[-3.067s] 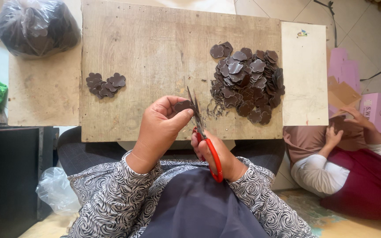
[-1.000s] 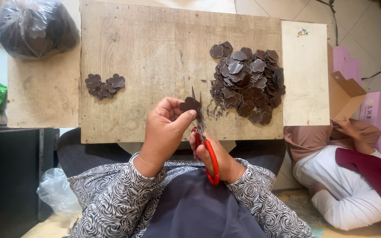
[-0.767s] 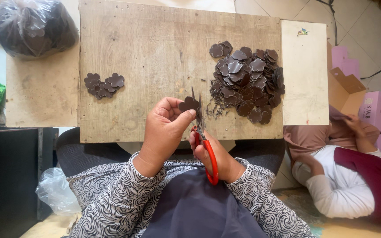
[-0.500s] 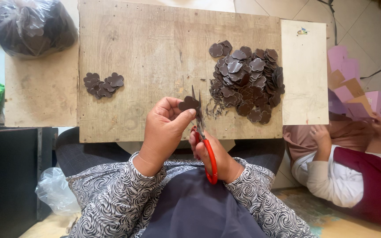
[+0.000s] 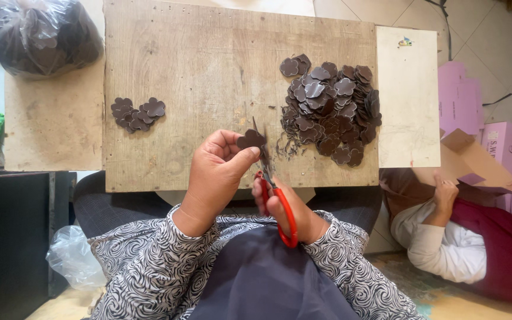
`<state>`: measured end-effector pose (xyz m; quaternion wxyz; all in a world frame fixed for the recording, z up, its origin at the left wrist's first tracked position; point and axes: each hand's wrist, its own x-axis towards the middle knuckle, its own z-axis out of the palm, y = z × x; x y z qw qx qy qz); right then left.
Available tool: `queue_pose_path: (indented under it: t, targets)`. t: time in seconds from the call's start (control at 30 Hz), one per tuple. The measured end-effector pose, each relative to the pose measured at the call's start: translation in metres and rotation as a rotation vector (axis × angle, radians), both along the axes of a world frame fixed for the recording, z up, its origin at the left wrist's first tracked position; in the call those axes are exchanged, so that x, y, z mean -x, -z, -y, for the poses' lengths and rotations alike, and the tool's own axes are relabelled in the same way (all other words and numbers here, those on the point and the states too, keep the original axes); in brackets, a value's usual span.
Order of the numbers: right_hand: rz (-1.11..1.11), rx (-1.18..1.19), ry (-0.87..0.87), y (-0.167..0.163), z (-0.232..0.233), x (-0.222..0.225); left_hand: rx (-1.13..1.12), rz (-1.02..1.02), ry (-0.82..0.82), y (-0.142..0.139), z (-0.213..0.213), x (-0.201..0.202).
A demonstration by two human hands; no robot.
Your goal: The person uses red-handled scissors to trim the edges of small dark brown flower-shaped pieces. They hold each piece in the left hand and cut with the right hand, placing finished pieces into a growing pile on the wooden board.
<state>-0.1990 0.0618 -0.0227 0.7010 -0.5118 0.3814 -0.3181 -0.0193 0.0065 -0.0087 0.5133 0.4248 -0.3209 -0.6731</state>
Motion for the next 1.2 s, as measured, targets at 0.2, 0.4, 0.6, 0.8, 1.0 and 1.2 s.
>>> queue_pose_path:
  t: [0.2,0.4,0.6,0.8,1.0,1.2]
  targets:
    - [0.086,-0.016,-0.159,0.004,-0.001,0.006,0.036,0.081,-0.030,-0.009,0.002,-0.001]
    - [-0.009,-0.048,0.018,0.022,0.000,0.004,0.701,1.190,-0.273,-0.031,-0.003,-0.012]
    - [-0.028,-0.058,-0.013,0.016,-0.002,0.002,0.094,0.162,-0.059,-0.020,0.007,-0.011]
    - [-0.160,0.120,-0.081,0.000,0.002,0.000,0.045,0.217,0.023,-0.007,0.006,-0.015]
    - [-0.102,0.094,-0.070,-0.002,0.002,-0.001,0.027,0.208,0.042,-0.005,0.006,-0.014]
    - [-0.029,-0.060,-0.020,0.002,0.000,-0.001,0.029,0.129,0.038,-0.004,0.003,-0.008]
